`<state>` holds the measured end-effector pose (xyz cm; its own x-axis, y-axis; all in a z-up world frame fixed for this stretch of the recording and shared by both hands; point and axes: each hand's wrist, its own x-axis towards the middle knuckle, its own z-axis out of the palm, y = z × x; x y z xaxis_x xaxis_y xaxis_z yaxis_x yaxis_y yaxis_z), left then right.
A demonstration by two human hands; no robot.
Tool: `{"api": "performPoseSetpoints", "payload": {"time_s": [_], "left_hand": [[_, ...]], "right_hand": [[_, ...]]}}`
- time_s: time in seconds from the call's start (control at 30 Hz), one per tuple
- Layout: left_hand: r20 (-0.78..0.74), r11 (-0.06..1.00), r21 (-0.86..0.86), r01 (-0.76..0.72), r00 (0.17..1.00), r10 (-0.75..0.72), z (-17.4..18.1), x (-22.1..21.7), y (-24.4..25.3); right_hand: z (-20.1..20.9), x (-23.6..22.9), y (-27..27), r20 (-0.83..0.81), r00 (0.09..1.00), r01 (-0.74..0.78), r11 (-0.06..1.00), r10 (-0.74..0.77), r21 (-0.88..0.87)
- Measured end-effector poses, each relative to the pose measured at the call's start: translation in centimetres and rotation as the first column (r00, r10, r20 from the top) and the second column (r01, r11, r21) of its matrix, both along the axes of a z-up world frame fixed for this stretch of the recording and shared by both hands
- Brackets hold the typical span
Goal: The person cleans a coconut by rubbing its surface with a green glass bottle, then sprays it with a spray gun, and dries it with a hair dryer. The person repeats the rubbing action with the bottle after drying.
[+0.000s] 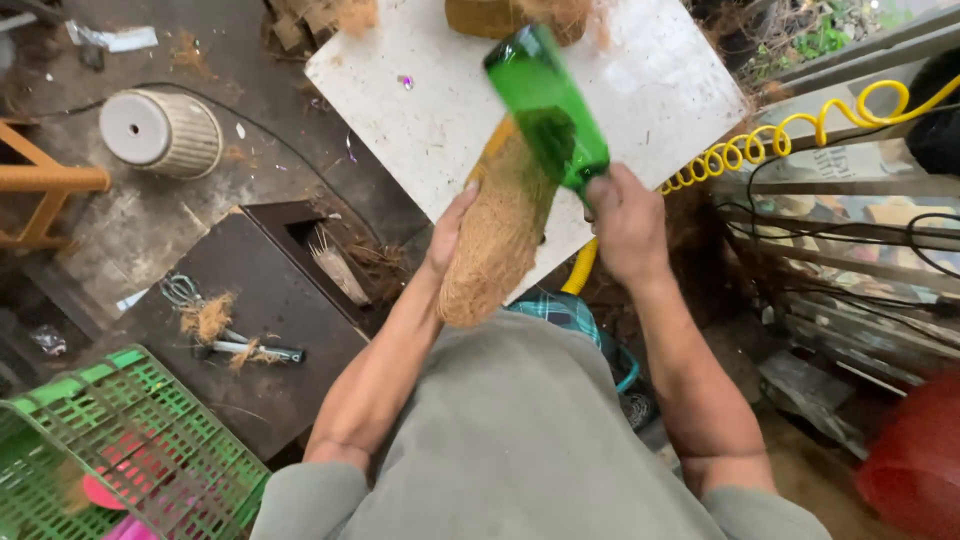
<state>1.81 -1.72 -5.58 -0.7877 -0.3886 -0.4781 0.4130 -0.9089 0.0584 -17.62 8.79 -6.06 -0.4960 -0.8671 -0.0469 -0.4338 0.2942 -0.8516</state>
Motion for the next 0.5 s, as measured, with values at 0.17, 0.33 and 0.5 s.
{"api": "performPoseSetpoints", "payload": {"time_s": [0.17, 0.33, 0.5], "left_hand": [[0.054, 0.994, 0.112, 0.018, 0.998, -0.024, 2.0, 0.6, -0.3], [0.094, 0.993, 0.076, 0.095, 0.99, -0.102, 0.8, 0.9, -0.7], [0.04, 0.996, 0.031, 0.08, 0.996, -0.081, 0.7, 1.1, -1.1]], "right_hand": [[6.3, 1.0, -0.5, 0.436, 0.895, 0.191, 0.965, -0.095, -0.18], [6.0, 3.0, -1.3, -0.223, 0.945, 0.165, 0.938, -0.239, -0.305], [9.5, 2.2, -2.4, -0.129, 0.991, 0.008, 0.985, -0.031, -0.173]]}}
